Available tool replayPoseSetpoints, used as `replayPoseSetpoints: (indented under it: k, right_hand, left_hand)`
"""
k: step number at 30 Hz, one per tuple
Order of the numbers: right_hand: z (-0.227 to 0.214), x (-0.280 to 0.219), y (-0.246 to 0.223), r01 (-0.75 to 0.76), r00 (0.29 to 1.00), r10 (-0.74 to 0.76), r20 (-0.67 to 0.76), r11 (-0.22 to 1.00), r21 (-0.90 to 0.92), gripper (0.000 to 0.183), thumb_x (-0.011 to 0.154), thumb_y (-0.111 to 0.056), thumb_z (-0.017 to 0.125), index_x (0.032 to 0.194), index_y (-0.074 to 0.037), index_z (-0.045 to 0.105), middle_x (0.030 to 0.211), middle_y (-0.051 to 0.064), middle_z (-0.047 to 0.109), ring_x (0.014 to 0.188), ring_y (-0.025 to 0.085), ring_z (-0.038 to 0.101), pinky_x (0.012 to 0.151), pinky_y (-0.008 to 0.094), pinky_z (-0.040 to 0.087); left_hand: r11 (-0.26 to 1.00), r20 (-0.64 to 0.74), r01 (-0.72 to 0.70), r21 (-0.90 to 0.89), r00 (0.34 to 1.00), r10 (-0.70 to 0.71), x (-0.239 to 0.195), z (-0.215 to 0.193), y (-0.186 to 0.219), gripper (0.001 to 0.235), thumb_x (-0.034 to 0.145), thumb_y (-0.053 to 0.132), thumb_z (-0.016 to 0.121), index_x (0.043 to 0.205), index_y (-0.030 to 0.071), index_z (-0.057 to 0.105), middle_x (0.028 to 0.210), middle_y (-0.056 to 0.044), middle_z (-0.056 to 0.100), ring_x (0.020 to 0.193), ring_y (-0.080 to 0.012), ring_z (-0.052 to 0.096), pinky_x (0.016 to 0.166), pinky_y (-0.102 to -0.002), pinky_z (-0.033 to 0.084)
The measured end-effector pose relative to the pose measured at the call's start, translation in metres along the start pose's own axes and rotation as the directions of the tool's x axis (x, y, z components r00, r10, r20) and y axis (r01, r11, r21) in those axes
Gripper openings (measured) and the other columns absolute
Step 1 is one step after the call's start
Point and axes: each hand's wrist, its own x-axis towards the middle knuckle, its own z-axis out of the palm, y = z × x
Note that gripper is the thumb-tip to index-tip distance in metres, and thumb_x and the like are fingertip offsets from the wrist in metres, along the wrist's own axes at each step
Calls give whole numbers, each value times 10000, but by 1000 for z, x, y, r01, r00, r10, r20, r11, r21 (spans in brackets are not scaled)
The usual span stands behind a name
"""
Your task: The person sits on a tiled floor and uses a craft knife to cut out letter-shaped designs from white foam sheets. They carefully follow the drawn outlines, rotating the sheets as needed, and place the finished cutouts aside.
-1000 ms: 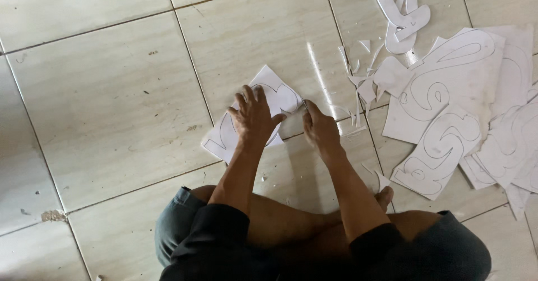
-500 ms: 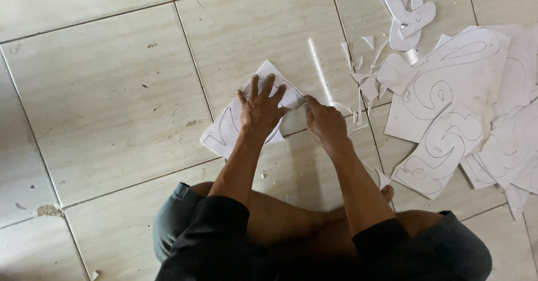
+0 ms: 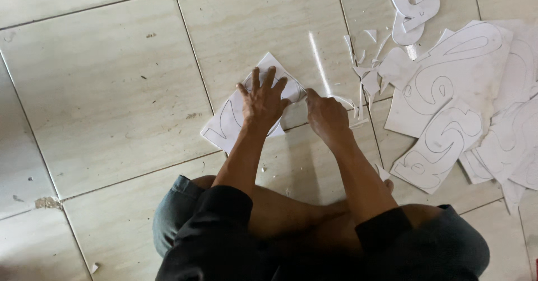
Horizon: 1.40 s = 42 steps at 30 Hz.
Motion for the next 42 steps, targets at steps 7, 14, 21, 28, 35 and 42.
replayPoseSetpoints:
  k: [7,14,21,28,35,42]
  right_hand:
    - [1,0,4,-10,1000,8,23,996,87,354,1090,-175,447,1421,-86,539,808,196,738,674,342,759,590,425,636]
    - [9,-1,2,-31,998,26,57,996,88,379,1066,-145,497,1434,-54,507,827,242,733,705,380,760,577,481,642]
    - [6,-7,-5,-108,993,95,65,964,244,384,1080,-176,420,1418,-41,544,911,302,738,832,459,754,706,558,637]
    - [16,-11,-9,-176,984,158,82,927,332,408,1078,-235,423,1411,-56,578,996,302,739,928,466,742,783,585,614]
    - [22,-13,-11,-244,970,216,114,893,378,431,1078,-248,384,1414,-69,585,989,308,739,938,465,740,812,568,612]
    - [24,-20,-21,-297,955,267,130,855,425,429,1076,-220,387,1418,-43,576,1027,318,733,955,478,736,792,564,610]
  left_hand:
    - [1000,-20,13,6,1000,-12,-1,-1,1,565,839,413,818,1366,318,638,1565,-42,452,1468,-439,336,1018,-825,366]
    - [999,-26,17,40,1000,-16,-3,-3,4,580,832,432,813,1372,332,628,1560,-32,460,1457,-450,357,1022,-807,380]
    - [1000,-36,27,14,999,-27,-2,4,3,573,852,414,795,1387,322,611,1577,-41,439,1464,-473,336,1022,-807,386]
    - [997,58,55,46,997,-58,-2,0,8,565,890,461,736,1416,330,577,1607,-26,400,1483,-461,305,1037,-796,373]
    - [995,-2,71,72,997,-72,-5,7,13,573,885,447,753,1411,307,571,1579,-58,412,1454,-472,329,1009,-779,416]
    - [985,23,115,132,993,-119,-7,1,20,561,886,489,742,1393,314,575,1571,-63,409,1436,-454,352,1004,-748,442]
